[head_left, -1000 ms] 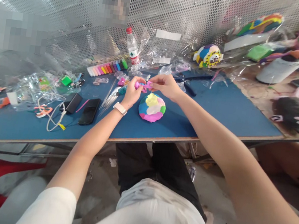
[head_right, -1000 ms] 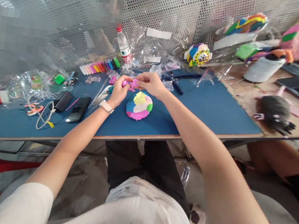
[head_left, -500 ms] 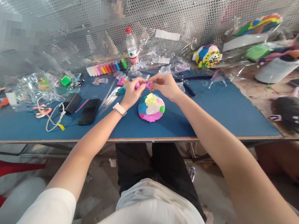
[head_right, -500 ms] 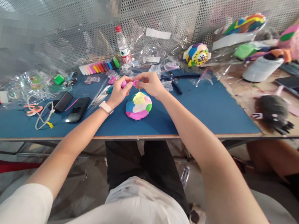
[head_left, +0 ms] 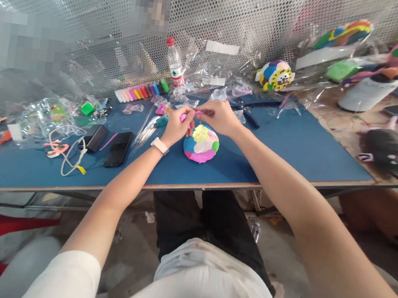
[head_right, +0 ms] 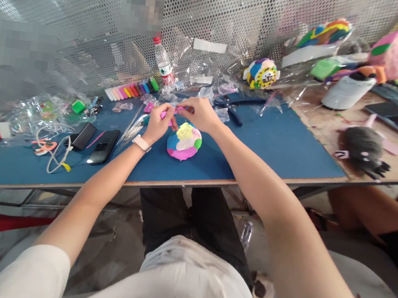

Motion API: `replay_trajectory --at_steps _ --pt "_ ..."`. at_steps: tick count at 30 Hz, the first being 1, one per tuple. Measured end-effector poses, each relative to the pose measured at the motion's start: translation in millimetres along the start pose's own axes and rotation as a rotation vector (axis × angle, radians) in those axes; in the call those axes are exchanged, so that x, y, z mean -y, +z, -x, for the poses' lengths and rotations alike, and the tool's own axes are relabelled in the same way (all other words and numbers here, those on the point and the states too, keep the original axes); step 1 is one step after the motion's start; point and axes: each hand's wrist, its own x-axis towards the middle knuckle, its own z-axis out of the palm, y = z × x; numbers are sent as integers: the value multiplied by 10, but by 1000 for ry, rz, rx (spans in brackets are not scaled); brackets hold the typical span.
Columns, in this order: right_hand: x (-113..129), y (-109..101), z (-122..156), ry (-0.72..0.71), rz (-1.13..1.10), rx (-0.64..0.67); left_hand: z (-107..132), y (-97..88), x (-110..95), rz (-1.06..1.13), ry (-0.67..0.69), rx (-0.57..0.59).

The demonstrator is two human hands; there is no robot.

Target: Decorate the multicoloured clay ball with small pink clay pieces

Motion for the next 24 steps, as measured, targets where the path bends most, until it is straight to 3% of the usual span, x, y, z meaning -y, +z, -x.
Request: replay_trajectory --at_steps 4,7,13,20,24 --pt "22 -25 -11 75 -58 -39 -18 -64 10 -71 64 -45" --pt "54 -28 -3 138 -162 -4 -21 -84 63 -146 65 -59" --pt "104 -7 17 171 -213 55 -9 -23 -11 -358 227 -96" --pt "153 11 18 115 -304 106 -30 -81 -24 -421 276 -163" --pt "140 15 21 163 -332 75 -31 -93 -10 -344 276 -141"
